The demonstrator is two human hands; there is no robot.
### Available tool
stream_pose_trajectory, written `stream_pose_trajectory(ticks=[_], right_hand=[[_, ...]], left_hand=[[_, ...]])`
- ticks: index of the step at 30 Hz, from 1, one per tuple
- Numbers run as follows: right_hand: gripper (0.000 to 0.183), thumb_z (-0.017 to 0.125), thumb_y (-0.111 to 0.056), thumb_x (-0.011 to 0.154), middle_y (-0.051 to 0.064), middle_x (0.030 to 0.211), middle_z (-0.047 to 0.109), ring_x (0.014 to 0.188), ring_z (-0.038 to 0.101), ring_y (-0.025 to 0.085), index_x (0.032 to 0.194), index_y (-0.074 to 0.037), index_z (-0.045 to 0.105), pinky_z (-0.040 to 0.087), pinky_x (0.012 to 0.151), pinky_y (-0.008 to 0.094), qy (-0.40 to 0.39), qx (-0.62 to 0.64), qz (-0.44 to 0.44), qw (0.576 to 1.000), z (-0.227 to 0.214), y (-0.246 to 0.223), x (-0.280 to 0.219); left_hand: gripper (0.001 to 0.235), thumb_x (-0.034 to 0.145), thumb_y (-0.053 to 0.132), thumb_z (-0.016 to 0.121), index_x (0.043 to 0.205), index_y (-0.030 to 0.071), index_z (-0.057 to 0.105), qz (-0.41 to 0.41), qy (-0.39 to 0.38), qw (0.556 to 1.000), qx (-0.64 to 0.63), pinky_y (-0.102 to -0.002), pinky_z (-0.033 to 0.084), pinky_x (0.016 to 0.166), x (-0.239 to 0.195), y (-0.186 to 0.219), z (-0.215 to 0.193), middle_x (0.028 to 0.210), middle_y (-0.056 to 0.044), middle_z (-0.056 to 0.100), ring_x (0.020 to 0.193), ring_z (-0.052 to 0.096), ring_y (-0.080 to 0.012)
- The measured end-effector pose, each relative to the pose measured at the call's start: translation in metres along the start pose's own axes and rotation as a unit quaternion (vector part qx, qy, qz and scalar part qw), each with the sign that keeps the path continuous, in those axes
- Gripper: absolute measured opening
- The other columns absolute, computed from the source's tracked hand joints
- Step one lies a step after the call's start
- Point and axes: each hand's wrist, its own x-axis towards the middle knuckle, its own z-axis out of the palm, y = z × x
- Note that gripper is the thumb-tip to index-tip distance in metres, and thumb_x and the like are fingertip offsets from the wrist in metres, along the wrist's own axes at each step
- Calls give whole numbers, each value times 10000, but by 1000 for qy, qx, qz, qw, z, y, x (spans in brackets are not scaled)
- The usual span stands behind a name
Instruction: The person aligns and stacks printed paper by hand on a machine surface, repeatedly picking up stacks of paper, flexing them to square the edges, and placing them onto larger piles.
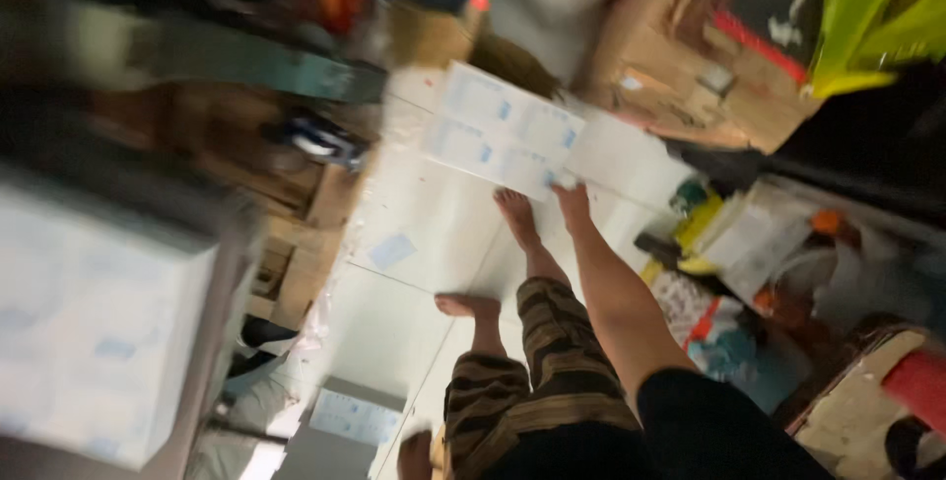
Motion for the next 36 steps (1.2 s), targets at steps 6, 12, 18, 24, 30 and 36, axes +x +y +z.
stream_pose_trajectory(ticks=[6,12,18,24,30,36], right_hand=[[572,843,-166,719,178,1164,747,982,730,261,1212,-27,588,600,859,392,4,164,-56,985,35,-40,49],[1079,838,-290,746,225,1517,505,1349,546,314,1587,-10,223,464,1082,404,11,150,24,988,25,-50,33],[608,794,-208,787,117,1241,721,1100,692,276,1346,-89,586,568,919,379,-98,230,69,966,29,-53,31],[707,715,-294,777,132,1339,660,1184,647,314,1427,-128,492,539,889,428,-81,56,-11,995,34,-77,-10],[1020,691,-384,861,111,1667,305,1492,360,366,1649,-98,109,398,1135,487,-170,-28,-57,983,12,-144,-154],[877,781,-460,830,304,1367,613,1282,571,487,1538,-100,409,458,1090,612,-168,-248,-334,894,-30,-122,-255]], left_hand=[[484,868,466,587,1297,245,623,123,-104,980,114,-342,466,1010,-16,210,100,1289,27,735,1219,662,-167],[507,863,476,661,1305,231,694,99,-209,970,74,-316,478,1035,-46,219,138,1245,14,763,1176,676,-146],[573,793,558,627,1301,300,686,-34,-115,972,204,-384,503,1022,-14,179,89,1261,-42,767,1202,689,-245],[584,814,366,690,1334,100,685,-62,-34,997,-5,-340,483,978,-32,173,46,1306,-83,730,1135,695,-223],[402,911,434,589,1210,176,662,519,20,811,270,-250,512,1025,-14,90,77,1198,37,668,1226,515,-255],[452,810,409,740,1240,279,695,481,66,869,95,-261,540,987,6,66,72,1264,-72,610,1171,651,-212]])
